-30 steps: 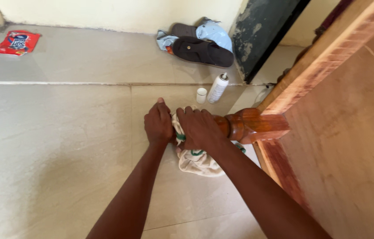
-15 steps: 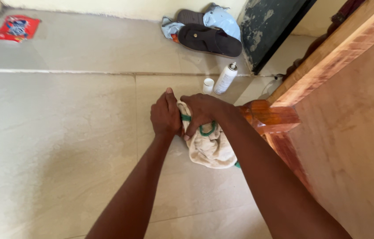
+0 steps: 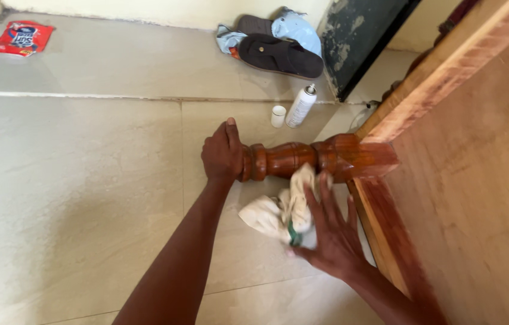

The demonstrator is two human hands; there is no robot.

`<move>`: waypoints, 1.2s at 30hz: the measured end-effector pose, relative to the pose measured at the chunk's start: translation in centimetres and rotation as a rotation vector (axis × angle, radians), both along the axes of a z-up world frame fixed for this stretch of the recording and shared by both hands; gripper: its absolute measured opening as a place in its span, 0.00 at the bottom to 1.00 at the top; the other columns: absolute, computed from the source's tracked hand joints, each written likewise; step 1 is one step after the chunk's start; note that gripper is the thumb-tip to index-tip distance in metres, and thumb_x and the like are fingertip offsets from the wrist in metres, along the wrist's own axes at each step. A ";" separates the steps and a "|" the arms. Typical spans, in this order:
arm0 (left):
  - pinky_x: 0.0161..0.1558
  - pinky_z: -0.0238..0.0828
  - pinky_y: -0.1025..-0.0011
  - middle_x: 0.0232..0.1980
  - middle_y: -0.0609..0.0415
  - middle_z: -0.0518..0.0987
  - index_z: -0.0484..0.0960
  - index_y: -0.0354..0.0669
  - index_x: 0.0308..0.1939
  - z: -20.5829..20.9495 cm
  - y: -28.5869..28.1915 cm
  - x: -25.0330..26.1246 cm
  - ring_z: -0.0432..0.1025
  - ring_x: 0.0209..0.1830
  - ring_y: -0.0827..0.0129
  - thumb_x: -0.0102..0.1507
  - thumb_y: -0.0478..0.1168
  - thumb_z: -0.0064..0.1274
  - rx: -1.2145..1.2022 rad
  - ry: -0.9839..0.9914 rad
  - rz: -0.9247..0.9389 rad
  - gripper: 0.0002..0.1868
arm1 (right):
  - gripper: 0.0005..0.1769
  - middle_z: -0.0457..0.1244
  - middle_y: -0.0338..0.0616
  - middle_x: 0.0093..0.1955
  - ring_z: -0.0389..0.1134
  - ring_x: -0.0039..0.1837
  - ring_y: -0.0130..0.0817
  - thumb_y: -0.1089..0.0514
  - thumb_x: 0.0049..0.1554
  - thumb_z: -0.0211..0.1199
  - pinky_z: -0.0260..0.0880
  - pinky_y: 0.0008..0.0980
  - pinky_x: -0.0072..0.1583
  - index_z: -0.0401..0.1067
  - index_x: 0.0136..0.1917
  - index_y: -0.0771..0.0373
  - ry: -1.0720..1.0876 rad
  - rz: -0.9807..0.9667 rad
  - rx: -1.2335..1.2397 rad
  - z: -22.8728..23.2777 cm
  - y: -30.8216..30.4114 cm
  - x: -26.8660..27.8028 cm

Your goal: The person wipes the wooden frame and legs of a table using a white cloth. They clean the top edge, the turned leg, and the lower frame near the floor in a continuous motion.

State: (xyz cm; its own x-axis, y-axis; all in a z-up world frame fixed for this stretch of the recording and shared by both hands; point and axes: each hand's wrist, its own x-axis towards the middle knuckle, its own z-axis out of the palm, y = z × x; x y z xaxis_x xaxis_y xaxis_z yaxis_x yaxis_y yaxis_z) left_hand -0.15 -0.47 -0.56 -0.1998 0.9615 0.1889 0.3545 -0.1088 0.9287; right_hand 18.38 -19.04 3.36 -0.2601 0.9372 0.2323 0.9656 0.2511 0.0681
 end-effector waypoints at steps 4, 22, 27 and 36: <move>0.43 0.68 0.44 0.32 0.38 0.82 0.82 0.44 0.39 -0.3 0.2 -0.1 0.75 0.35 0.38 0.72 0.59 0.29 0.014 0.025 0.012 0.30 | 0.58 0.65 0.49 0.73 0.68 0.71 0.46 0.24 0.49 0.66 0.70 0.46 0.69 0.54 0.86 0.38 0.179 -0.568 -0.595 3.2 -1.0 2.1; 0.40 0.67 0.42 0.31 0.39 0.80 0.80 0.43 0.36 -0.5 0.6 -0.1 0.74 0.34 0.37 0.73 0.56 0.32 0.065 0.123 0.031 0.27 | 0.22 0.69 0.44 0.55 0.72 0.53 0.37 0.59 0.44 0.78 0.74 0.37 0.53 0.78 0.53 0.58 0.457 0.043 0.267 -1.1 9.4 2.8; 0.39 0.69 0.45 0.30 0.40 0.81 0.79 0.42 0.35 -0.2 0.2 0.2 0.76 0.34 0.39 0.72 0.54 0.36 0.026 0.115 0.019 0.23 | 0.22 0.70 0.47 0.59 0.68 0.60 0.46 0.50 0.45 0.75 0.66 0.51 0.61 0.82 0.54 0.55 0.154 0.020 0.365 0.5 14.4 5.0; 0.40 0.71 0.47 0.31 0.43 0.82 0.80 0.43 0.37 -1.0 0.7 0.3 0.77 0.33 0.43 0.72 0.52 0.39 0.033 0.109 0.011 0.21 | 0.20 0.68 0.46 0.61 0.66 0.64 0.46 0.46 0.58 0.61 0.62 0.52 0.65 0.76 0.56 0.61 0.107 -0.006 0.184 -1.3 12.6 -4.6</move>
State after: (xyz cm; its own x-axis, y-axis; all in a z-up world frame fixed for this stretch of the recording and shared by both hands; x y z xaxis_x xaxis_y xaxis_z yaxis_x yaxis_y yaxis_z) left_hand 0.10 0.25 -1.57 -0.1870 0.9522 0.2414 0.4548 -0.1339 0.8805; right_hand 13.82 -6.43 2.10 -0.2194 0.8780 0.4255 0.9712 0.2382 0.0094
